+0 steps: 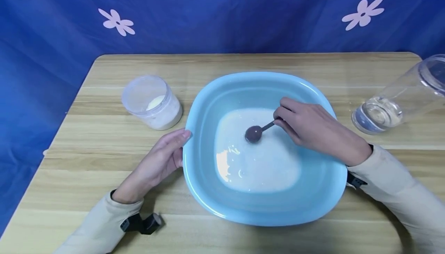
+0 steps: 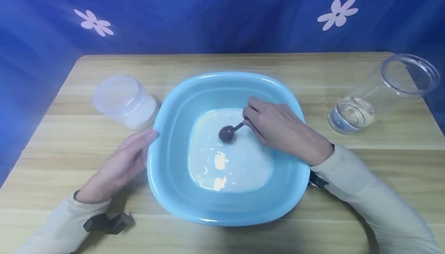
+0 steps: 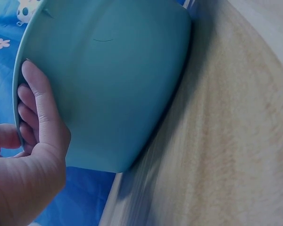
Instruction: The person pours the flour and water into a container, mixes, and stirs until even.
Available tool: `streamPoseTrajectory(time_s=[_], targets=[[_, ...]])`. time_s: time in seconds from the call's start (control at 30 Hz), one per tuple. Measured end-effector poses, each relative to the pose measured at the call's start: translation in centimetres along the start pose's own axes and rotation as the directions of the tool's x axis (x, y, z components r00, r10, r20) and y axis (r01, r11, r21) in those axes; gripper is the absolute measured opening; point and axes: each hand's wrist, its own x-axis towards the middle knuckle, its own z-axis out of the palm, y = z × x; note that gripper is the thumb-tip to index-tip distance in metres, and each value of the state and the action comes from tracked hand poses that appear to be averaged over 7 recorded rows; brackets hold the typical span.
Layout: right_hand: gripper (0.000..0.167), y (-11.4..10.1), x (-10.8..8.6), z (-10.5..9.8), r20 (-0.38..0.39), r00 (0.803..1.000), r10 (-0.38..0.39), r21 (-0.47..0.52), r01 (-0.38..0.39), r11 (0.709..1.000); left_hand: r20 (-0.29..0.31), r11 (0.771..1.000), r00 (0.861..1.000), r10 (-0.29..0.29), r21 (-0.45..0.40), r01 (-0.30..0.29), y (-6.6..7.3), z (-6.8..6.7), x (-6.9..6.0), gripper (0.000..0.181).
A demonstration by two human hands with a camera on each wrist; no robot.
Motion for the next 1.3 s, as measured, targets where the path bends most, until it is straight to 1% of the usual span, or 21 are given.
streamPoseTrajectory(time_s=[0.1, 0.23, 0.37, 0.47, 0.53, 0.57, 0.63, 0.7, 0.77, 0.8, 0.87, 0.93, 1.0, 1.03, 1.07, 1.1, 1.17, 1.23, 1.3], targets=[[0.007, 0.1, -0.1, 0.2, 0.039, 0.999, 0.014, 0.017, -0.015, 1.000, -0.002, 1.000, 1.000, -0.002, 0.003, 0.002, -0.1, 0.0, 0.1, 0.031], [0.007, 0.1, -0.3, 0.3, 0.067, 0.997, 0.028, 0.035, -0.030, 0.999, -0.012, 1.000, 1.000, -0.006, -0.002, 0.006, -0.3, 0.0, 0.1, 0.031], [0.004, 0.2, -0.4, 0.4, 0.056, 0.998, 0.013, 0.039, -0.016, 0.999, -0.013, 1.000, 1.000, -0.005, -0.004, 0.005, -0.4, 0.1, 0.1, 0.031], [0.003, 0.3, -0.5, 0.4, 0.035, 0.999, -0.017, 0.025, 0.016, 1.000, -0.009, 1.000, 1.000, -0.001, -0.007, 0.001, -0.5, 0.1, 0.1, 0.031], [0.003, 0.3, -0.5, 0.3, 0.041, 0.999, -0.026, 0.013, 0.026, 1.000, -0.007, 1.000, 1.000, 0.002, -0.004, -0.002, -0.5, 0.1, 0.1, 0.032], [0.003, 0.3, -0.6, 0.4, 0.056, 0.998, -0.025, 0.011, 0.025, 1.000, -0.006, 1.000, 1.000, 0.003, -0.002, -0.003, -0.6, 0.1, 0.1, 0.032], [0.006, 0.3, -0.6, 0.4, 0.117, 0.993, -0.006, 0.010, 0.005, 1.000, -0.005, 1.000, 1.000, 0.004, -0.001, -0.004, -0.6, 0.2, 0.1, 0.032], [0.011, 0.3, -0.7, 0.4, 0.204, 0.979, 0.019, 0.011, -0.021, 1.000, -0.003, 1.000, 1.000, 0.003, 0.002, -0.003, -0.6, 0.2, 0.1, 0.032], [0.013, 0.3, -0.8, 0.3, 0.295, 0.955, 0.025, 0.019, -0.033, 0.999, -0.001, 1.000, 1.000, 0.002, 0.004, -0.002, -0.6, 0.3, 0.2, 0.032], [0.013, 0.3, -0.9, 0.3, 0.338, 0.941, 0.012, 0.030, -0.024, 0.999, -0.001, 1.000, 1.000, 0.001, 0.003, -0.001, -0.6, 0.3, 0.2, 0.032], [0.013, 0.2, -1.0, 0.3, 0.407, 0.912, -0.044, 0.083, 0.012, 0.997, 0.000, 1.000, 1.000, 0.002, 0.004, -0.002, -0.6, 0.3, 0.2, 0.032], [0.013, 0.2, -1.1, 0.3, 0.453, 0.886, -0.102, 0.140, 0.042, 0.989, -0.001, 1.000, 1.000, 0.002, 0.004, -0.002, -0.7, 0.3, 0.2, 0.032], [0.013, 0.1, -1.2, 0.3, 0.483, 0.867, -0.124, 0.173, 0.045, 0.984, -0.004, 1.000, 1.000, 0.001, 0.003, -0.001, -0.7, 0.3, 0.2, 0.032], [0.014, 0.1, -1.2, 0.3, 0.491, 0.864, -0.113, 0.175, 0.029, 0.984, -0.007, 1.000, 1.000, 0.002, 0.003, -0.002, -0.7, 0.3, 0.2, 0.032], [0.015, 0.0, -1.2, 0.3, 0.493, 0.865, -0.091, 0.160, 0.012, 0.987, -0.011, 1.000, 1.000, 0.002, 0.002, -0.002, -0.7, 0.3, 0.2, 0.032], [0.015, -0.1, -1.1, 0.2, 0.493, 0.869, -0.052, 0.134, -0.016, 0.991, -0.015, 1.000, 1.000, 0.003, 0.002, -0.003, -0.8, 0.3, 0.1, 0.032], [0.012, -0.2, -1.1, 0.1, 0.467, 0.883, 0.041, 0.056, -0.076, 0.996, -0.022, 1.000, 1.000, 0.003, 0.001, -0.003, -0.8, 0.3, 0.1, 0.033], [0.009, -0.3, -0.9, 0.1, 0.431, 0.894, 0.125, -0.014, -0.132, 0.991, -0.025, 1.000, 1.000, 0.005, -0.001, -0.005, -0.8, 0.3, 0.0, 0.033], [0.011, -0.3, -0.8, 0.1, 0.400, 0.902, 0.160, -0.060, -0.149, 0.987, -0.023, 1.000, 1.000, 0.007, -0.002, -0.007, -0.8, 0.3, 0.0, 0.033]])
